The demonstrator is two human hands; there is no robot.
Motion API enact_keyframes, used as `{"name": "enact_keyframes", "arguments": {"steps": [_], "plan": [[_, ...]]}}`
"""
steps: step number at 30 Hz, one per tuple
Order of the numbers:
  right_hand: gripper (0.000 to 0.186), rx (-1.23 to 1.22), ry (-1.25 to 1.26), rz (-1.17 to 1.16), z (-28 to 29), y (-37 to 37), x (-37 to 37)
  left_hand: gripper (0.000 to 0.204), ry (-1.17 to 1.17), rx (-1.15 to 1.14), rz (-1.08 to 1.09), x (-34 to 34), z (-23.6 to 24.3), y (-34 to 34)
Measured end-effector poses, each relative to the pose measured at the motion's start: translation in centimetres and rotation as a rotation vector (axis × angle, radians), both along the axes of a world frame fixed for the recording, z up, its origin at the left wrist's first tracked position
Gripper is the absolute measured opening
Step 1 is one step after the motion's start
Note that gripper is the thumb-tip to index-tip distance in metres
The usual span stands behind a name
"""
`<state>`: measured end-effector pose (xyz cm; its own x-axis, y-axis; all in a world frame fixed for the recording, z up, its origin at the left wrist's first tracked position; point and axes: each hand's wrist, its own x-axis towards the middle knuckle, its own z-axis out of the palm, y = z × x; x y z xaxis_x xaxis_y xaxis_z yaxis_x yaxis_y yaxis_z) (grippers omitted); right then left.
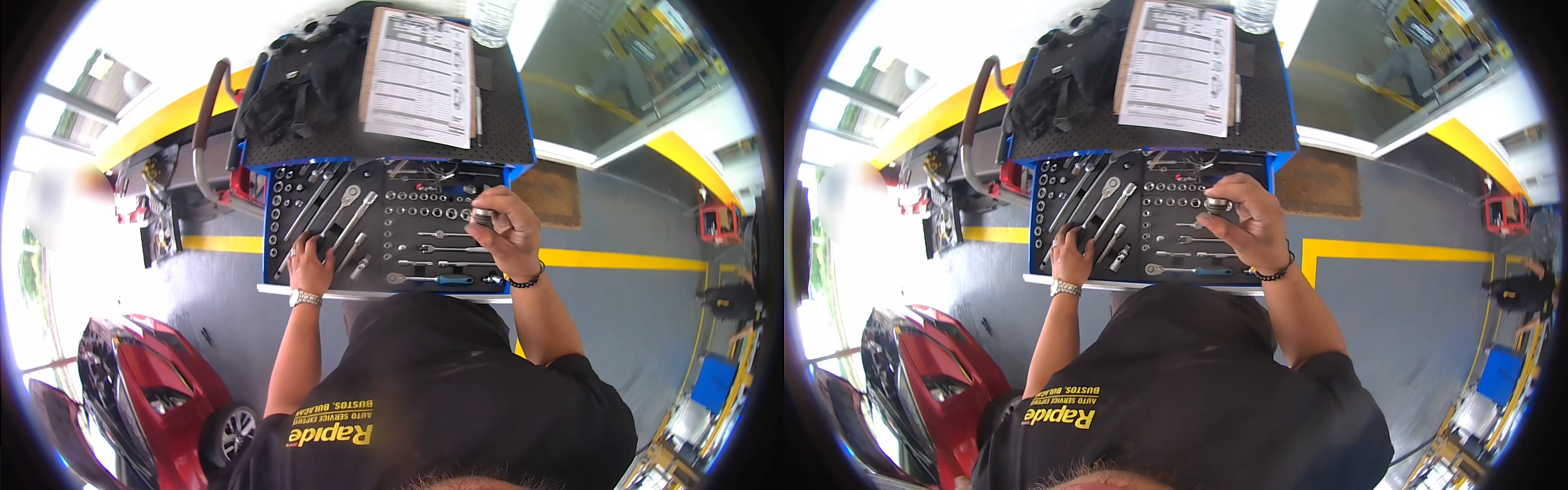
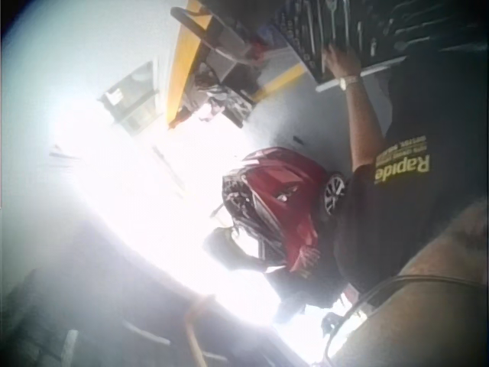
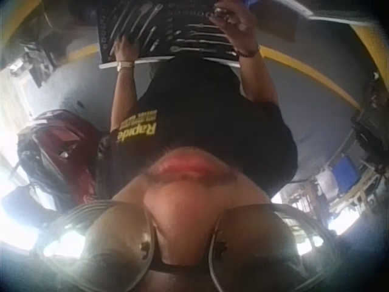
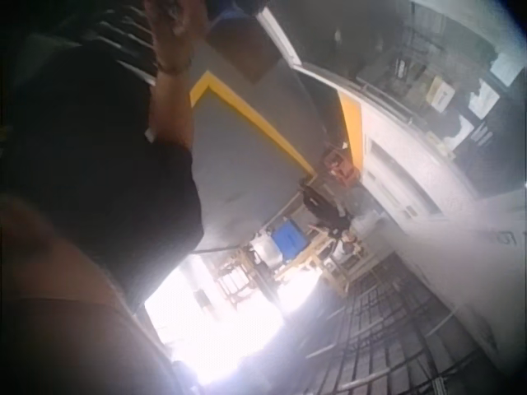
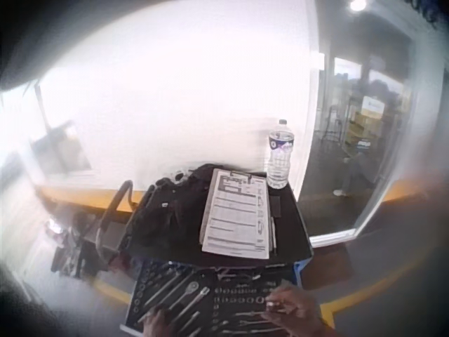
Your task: The person removes a red metal frame from the front of a car, retrieves a socket wrench from a toolbox, and then reattaches the frame to the vehicle's engine bay using the tool.
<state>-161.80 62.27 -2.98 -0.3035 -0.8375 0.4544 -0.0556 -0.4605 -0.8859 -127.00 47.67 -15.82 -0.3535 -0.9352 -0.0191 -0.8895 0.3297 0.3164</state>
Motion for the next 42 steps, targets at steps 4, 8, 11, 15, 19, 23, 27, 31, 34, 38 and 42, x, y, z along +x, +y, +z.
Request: {"name": "enact_keyframes", "arguments": {"steps": [4, 8, 11, 15, 19, 23, 27, 31, 34, 38, 42], "plan": [[0.043, 0.079, -0.141, 0.036, -1.6, 0.8, 0.6, 0.04, 0.094, -0.102, -0.076, 0.3, 0.8, 0.1], [0.037, 0.283, -0.08, 0.026, -3.9, 0.7, 1.2, 0.035, 0.085, -0.041, 0.0, 0.7, 1.5, 0.6], [0.03, 0.326, 0.08, 0.014, -6.5, 0.2, 1.8, 0.04, 0.016, -0.057, -0.04, 0.8, 1.5, 0.5], [0.024, 0.457, 0.196, -0.048, -9.4, -0.3, 2.1, 0.041, 0.045, 0.01, -0.008, 0.8, 1.0, 0.6], [0.02, 0.473, 0.273, -0.067, -10.4, -1.7, 2.9, 0.043, 0.071, 0.027, -0.021, 0.7, 0.7, 0.5], [0.027, 0.476, 0.402, -0.074, -8.9, -3.8, 3.6, 0.042, 0.135, 0.054, 0.039, 0.6, 0.7, 0.7], [0.049, 0.525, 0.409, 0.05, -6.7, -5.6, 3.6, 0.041, 0.106, 0.004, 0.01, 0.5, 0.1, 0.6], [0.044, 0.466, 0.366, 0.095, -7.1, -7.0, 4.4, 0.042, 0.153, -0.047, 0.026, 0.3, -0.8, 0.5], [0.046, 0.404, 0.427, 0.1, -7.9, -7.3, 4.1, 0.043, 0.161, 0.0, 0.027, 0.2, -1.3, 0.3], [0.051, 0.408, 0.658, -0.003, -8.2, -6.8, 3.6, 0.038, 0.145, -0.009, 0.021, 0.3, -0.8, 0.5], [0.046, 0.369, 0.698, -0.084, -7.9, -5.7, 4.2, 0.044, 0.091, 0.013, 0.011, 0.5, 1.2, 0.8]]}}
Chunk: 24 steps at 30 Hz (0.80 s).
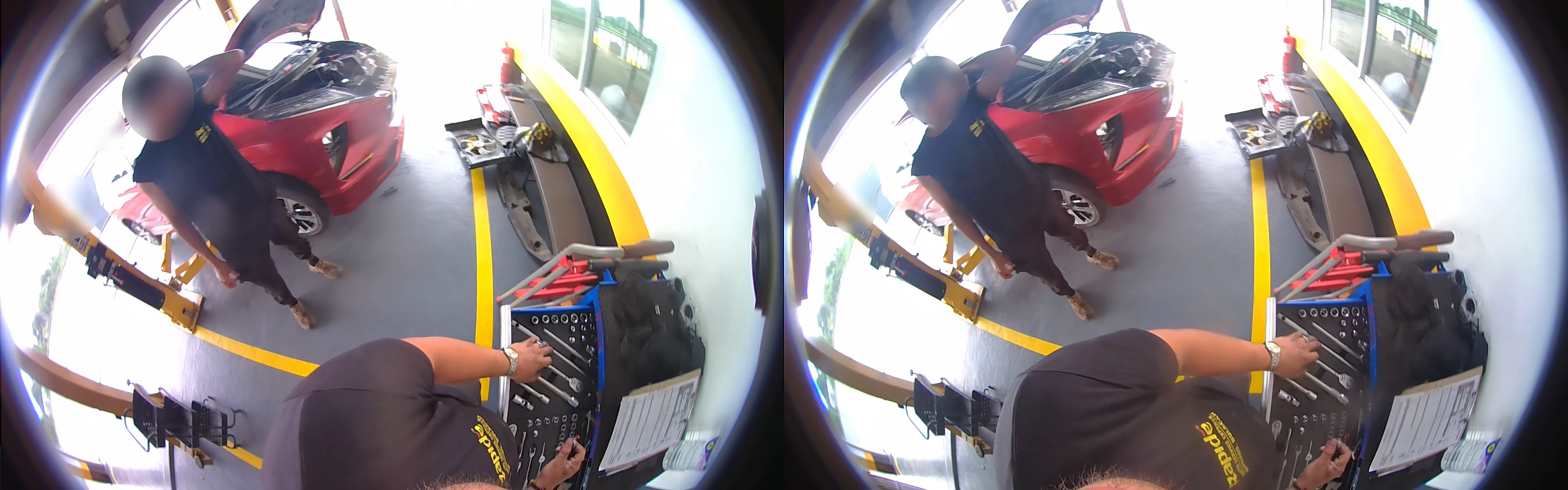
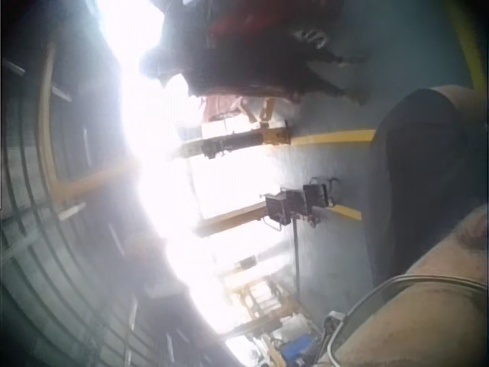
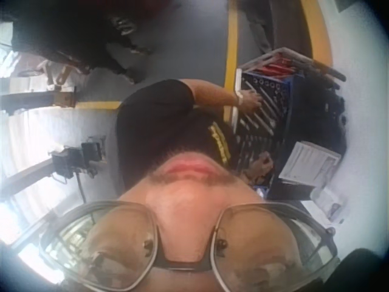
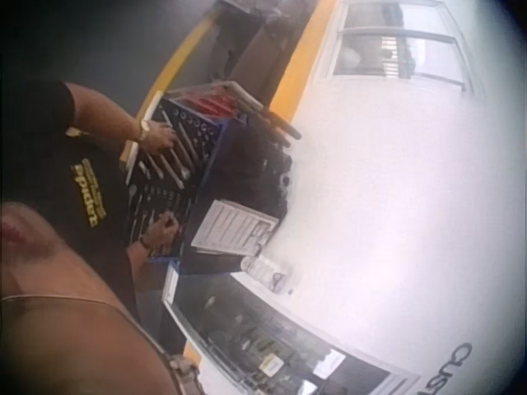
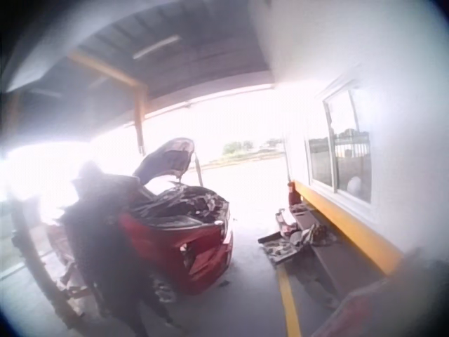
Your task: The person removes a red metal frame from the front of a car, retrieves a socket wrench from a toolbox, and then reattaches the frame to the vehicle's engine bay using the tool.
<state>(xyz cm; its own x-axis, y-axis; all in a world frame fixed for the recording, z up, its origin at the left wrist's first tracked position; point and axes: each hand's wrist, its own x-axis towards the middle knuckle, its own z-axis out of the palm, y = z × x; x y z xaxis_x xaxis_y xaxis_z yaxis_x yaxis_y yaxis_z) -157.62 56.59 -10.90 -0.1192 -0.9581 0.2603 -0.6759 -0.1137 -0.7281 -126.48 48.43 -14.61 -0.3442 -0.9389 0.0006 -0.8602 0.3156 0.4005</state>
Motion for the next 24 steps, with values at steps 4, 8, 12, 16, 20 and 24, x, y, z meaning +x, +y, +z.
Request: {"name": "enact_keyframes", "arguments": {"steps": [4, 8, 12, 16, 20, 24], "plan": [[0.026, 0.172, -0.447, -0.071, 0.8, 1.2, 1.1, 0.035, -0.101, 0.038, -0.021, 0.6, 1.8, -0.3], [0.025, 0.03, -0.508, -0.008, 1.1, 2.0, 0.3, 0.035, -0.022, 0.116, -0.018, 0.4, 1.3, -0.8], [0.034, 0.029, -0.601, -0.041, 0.4, 3.0, -0.9, 0.042, 0.044, -0.04, -0.031, 0.4, -0.3, -0.7], [0.041, 0.04, -0.714, -0.171, 0.3, 4.5, -2.6, 0.043, -0.017, -0.049, -0.021, -0.1, -1.2, -0.6], [0.031, -0.088, -0.775, -0.331, 0.5, 4.6, -4.7, 0.042, -0.021, -0.07, -0.044, -0.2, -1.3, -0.8], [0.029, -0.041, -0.352, -0.568, 1.4, 3.5, -9.5, 0.042, -0.006, -0.057, -0.044, 0.0, -1.6, -1.1]]}}
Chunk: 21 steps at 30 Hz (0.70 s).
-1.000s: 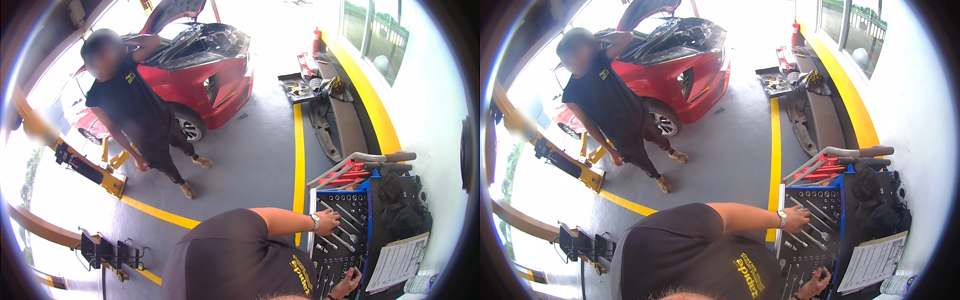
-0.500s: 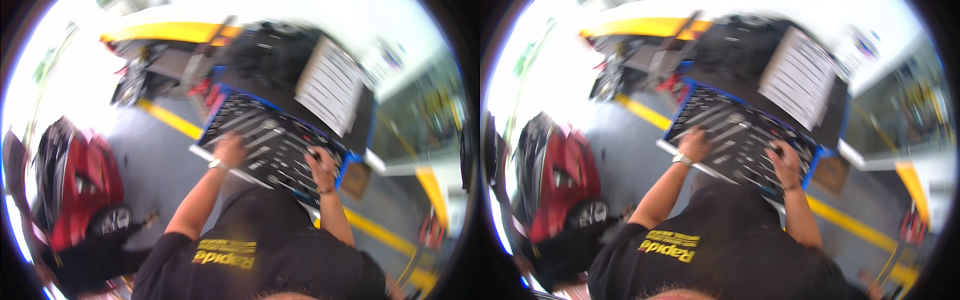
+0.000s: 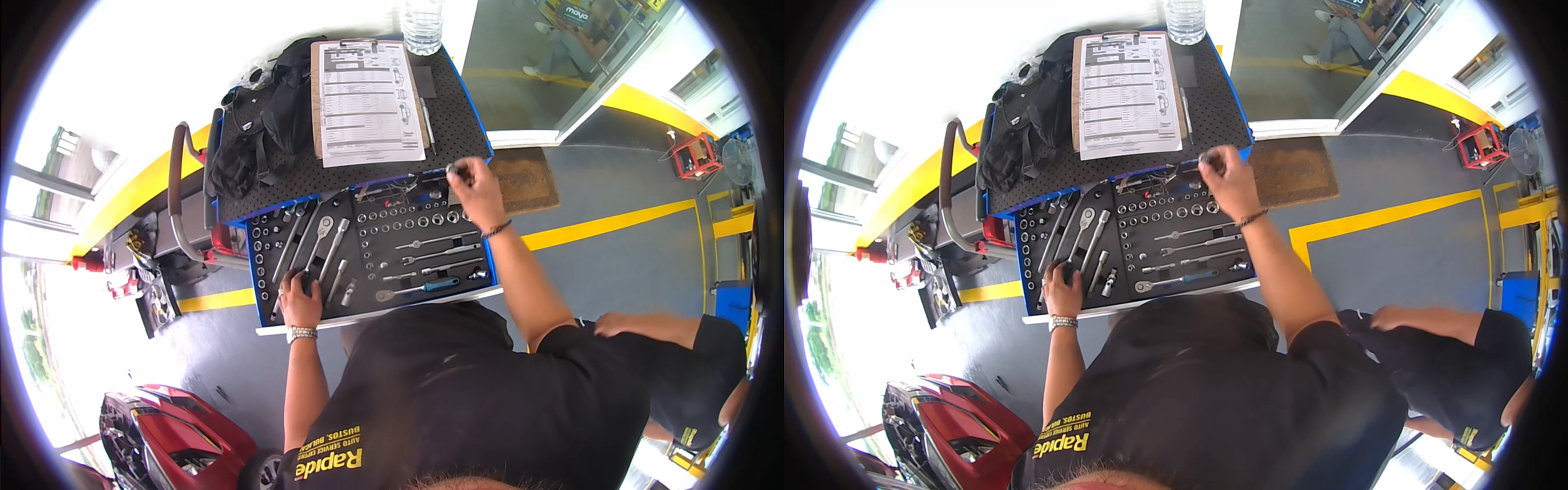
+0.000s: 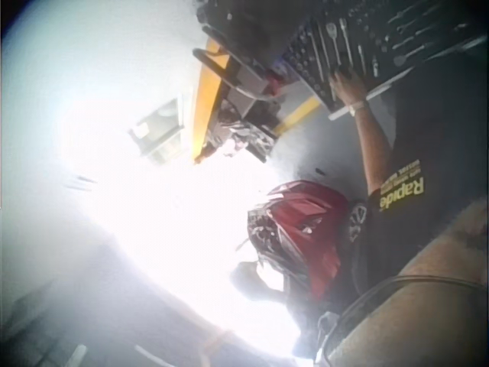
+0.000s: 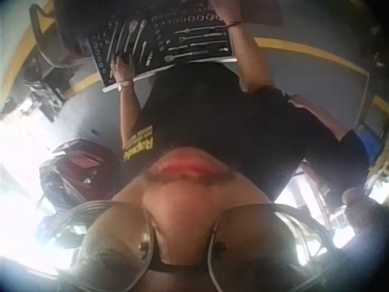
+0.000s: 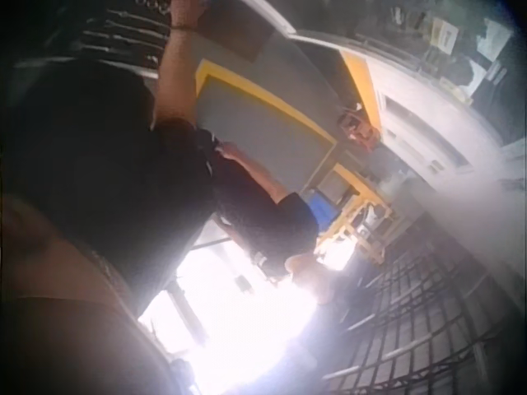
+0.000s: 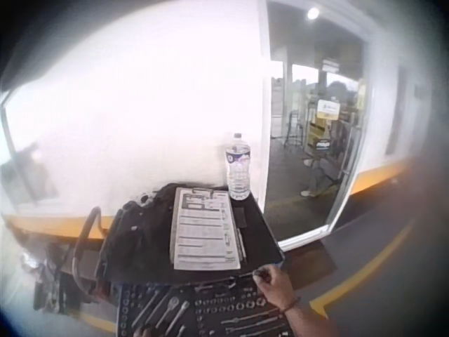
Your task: The person removes a red metal frame from the front of a car, retrieves a socket wrench from a toolbox, and then reattaches the frame to the vehicle's engine bay using the tool.
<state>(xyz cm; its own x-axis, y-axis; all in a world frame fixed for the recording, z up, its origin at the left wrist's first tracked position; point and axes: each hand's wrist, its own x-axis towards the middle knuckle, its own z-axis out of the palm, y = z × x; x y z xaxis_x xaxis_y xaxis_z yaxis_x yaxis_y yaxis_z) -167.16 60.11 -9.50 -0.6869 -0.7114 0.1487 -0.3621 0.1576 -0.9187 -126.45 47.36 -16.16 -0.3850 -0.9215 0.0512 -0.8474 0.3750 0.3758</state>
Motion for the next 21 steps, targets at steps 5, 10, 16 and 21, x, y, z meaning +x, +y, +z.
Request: {"name": "enact_keyframes", "arguments": {"steps": [5, 10, 16, 21], "plan": [[0.023, 0.069, 0.593, -0.026, -0.6, -3.8, -5.9, 0.041, -0.011, 0.009, 0.008, 0.2, -0.3, 0.0], [0.03, 0.114, 0.687, -0.031, -3.2, -5.7, -8.2, 0.041, 0.007, 0.003, -0.003, 0.3, -0.4, 0.0], [0.072, 0.141, 0.552, -0.245, -3.5, -6.5, -11.2, 0.04, 0.019, -0.005, 0.002, 0.4, -0.7, 0.0], [0.121, 0.447, 0.073, -0.033, -2.7, -8.0, -14.4, 0.039, 0.024, 0.016, 0.014, 0.4, -0.4, 0.1]]}}
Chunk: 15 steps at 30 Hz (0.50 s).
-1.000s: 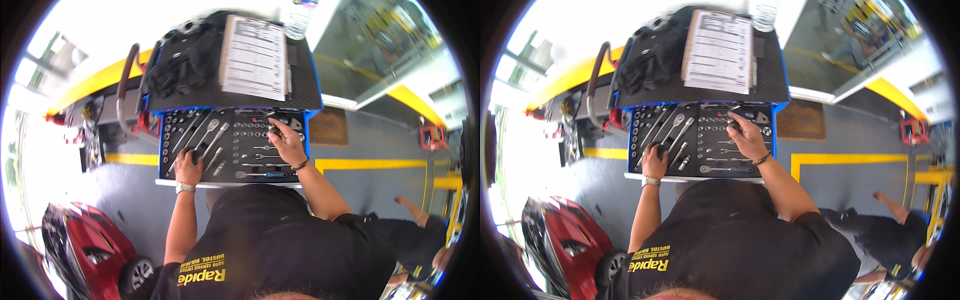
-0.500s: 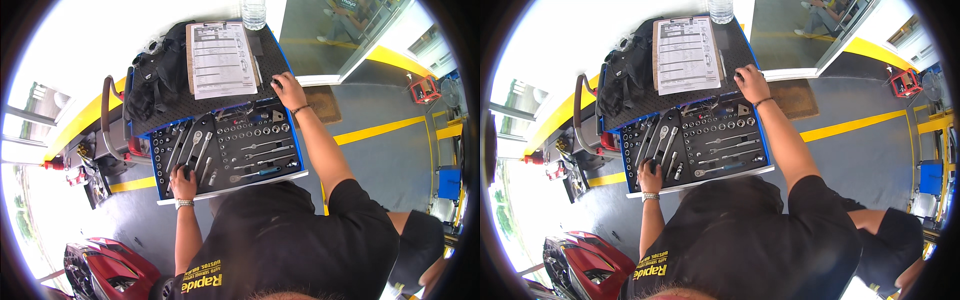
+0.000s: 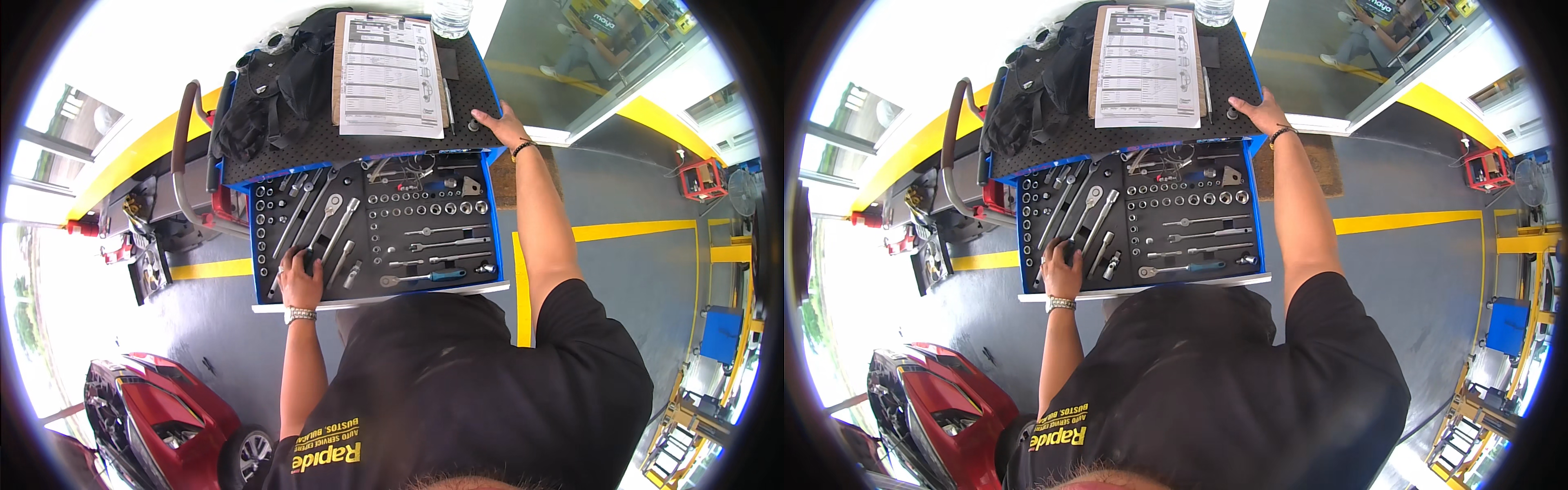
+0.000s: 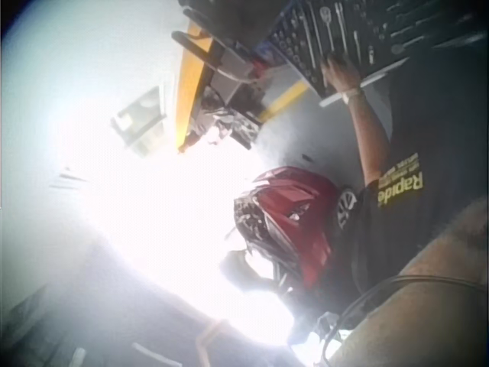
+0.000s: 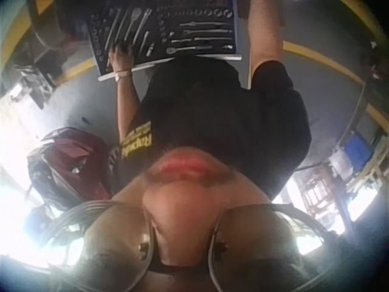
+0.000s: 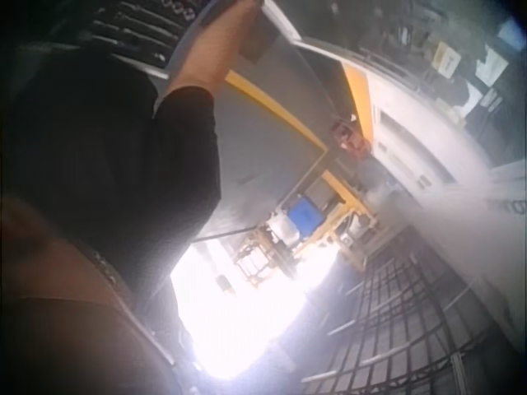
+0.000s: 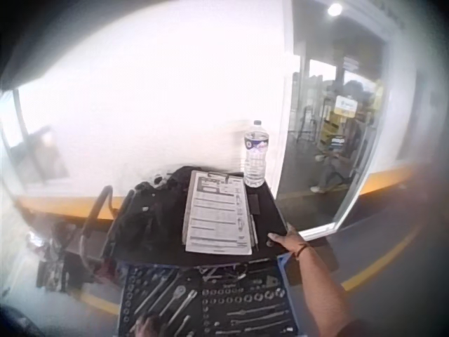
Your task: The person removes a red metal frame from the front of a car, retrieves a socket wrench from a toolbox, and then reattaches the frame to the vehicle's engine bay using the tool.
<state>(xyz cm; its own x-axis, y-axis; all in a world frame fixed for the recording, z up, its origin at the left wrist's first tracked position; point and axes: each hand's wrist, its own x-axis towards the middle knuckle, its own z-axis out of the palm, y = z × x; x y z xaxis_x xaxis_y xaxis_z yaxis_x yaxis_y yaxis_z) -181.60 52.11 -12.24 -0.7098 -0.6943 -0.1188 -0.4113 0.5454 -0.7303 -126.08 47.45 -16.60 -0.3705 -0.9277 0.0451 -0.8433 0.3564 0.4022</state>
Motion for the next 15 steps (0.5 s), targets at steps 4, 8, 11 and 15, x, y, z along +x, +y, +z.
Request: {"name": "enact_keyframes", "arguments": {"steps": [4, 8, 11, 15], "plan": [[0.121, -0.151, -0.226, 0.116, -0.05, 0.1, -0.53, 0.038, 0.0, -0.002, 0.002, 0.0, -0.02, 0.0], [0.116, -0.104, -0.134, 0.118, -0.18, 0.23, -0.42, 0.039, -0.009, -0.009, -0.001, 0.06, -0.25, -0.1], [0.116, -0.049, -0.059, 0.072, -0.41, -0.16, -0.25, 0.04, -0.02, 0.009, 0.007, 0.08, -0.25, -0.2], [0.119, -0.06, -0.058, 0.08, -0.42, -0.14, -0.1, 0.041, -0.016, 0.021, 0.005, 0.01, -0.06, -0.22]]}}
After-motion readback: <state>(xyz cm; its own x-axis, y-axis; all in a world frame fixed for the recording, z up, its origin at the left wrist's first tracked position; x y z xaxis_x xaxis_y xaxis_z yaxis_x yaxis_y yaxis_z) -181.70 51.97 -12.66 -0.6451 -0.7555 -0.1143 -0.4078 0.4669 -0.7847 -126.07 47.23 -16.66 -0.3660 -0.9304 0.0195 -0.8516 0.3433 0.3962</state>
